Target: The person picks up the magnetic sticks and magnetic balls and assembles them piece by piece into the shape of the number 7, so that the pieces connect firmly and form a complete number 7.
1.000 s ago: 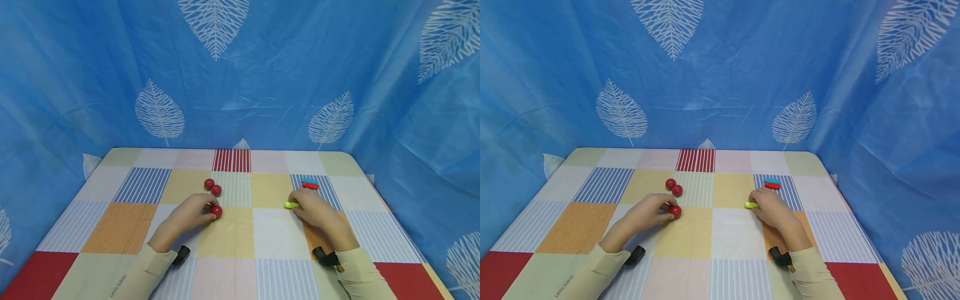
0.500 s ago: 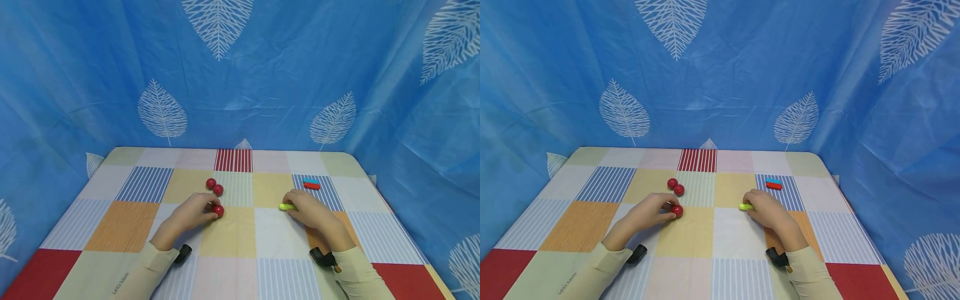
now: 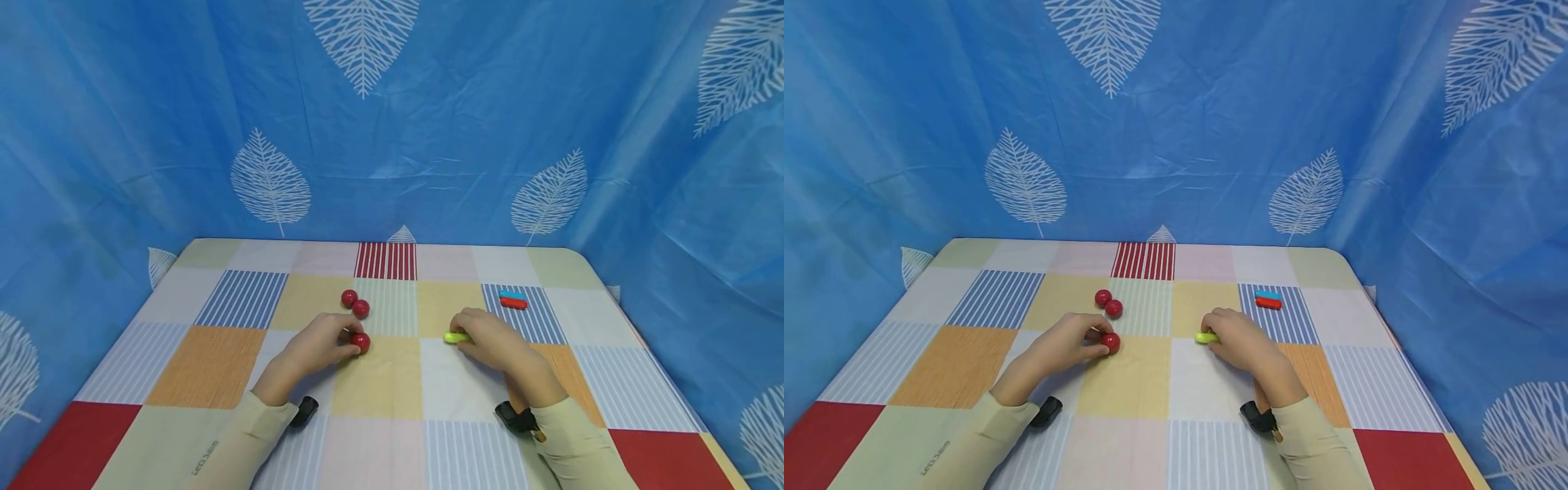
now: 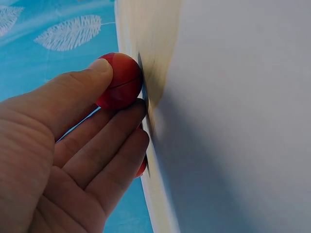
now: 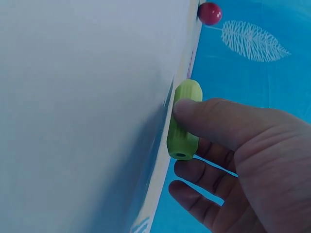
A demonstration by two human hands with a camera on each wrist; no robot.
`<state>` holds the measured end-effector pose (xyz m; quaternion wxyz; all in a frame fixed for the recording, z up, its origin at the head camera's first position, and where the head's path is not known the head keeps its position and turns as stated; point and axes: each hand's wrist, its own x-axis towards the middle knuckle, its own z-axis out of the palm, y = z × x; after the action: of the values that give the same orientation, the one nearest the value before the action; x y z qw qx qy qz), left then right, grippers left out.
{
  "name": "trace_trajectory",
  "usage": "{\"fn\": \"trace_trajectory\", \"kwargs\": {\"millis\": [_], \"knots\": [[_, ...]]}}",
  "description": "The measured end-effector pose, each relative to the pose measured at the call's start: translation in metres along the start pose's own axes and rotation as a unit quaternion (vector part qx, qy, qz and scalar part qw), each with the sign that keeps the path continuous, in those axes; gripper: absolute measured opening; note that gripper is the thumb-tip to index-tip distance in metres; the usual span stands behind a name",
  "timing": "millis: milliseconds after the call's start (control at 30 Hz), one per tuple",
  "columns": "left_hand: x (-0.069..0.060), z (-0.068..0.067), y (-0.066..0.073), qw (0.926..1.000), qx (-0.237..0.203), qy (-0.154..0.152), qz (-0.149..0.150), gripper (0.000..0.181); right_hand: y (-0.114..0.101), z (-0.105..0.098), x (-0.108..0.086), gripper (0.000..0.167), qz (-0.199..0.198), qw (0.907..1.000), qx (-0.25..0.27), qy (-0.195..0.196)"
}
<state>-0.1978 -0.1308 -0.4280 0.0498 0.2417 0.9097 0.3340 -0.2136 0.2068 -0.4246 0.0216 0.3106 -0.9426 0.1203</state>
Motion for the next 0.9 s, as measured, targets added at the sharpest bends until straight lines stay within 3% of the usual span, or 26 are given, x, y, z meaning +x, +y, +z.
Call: {"fn": "trace_trajectory", "kwargs": {"millis": [600, 900], "knots": [[0.000, 0.001, 0.001, 0.9993, -0.028, 0.000, -0.026, 0.021, -0.026, 0.005, 0.015, 0.017, -0.024, 0.9997, -0.009, 0.000], [0.001, 0.002, 0.002, 0.9990, -0.041, -0.002, -0.017, 0.019, -0.038, 0.008, 0.024, 0.016, -0.043, 0.9990, -0.002, -0.011]]}}
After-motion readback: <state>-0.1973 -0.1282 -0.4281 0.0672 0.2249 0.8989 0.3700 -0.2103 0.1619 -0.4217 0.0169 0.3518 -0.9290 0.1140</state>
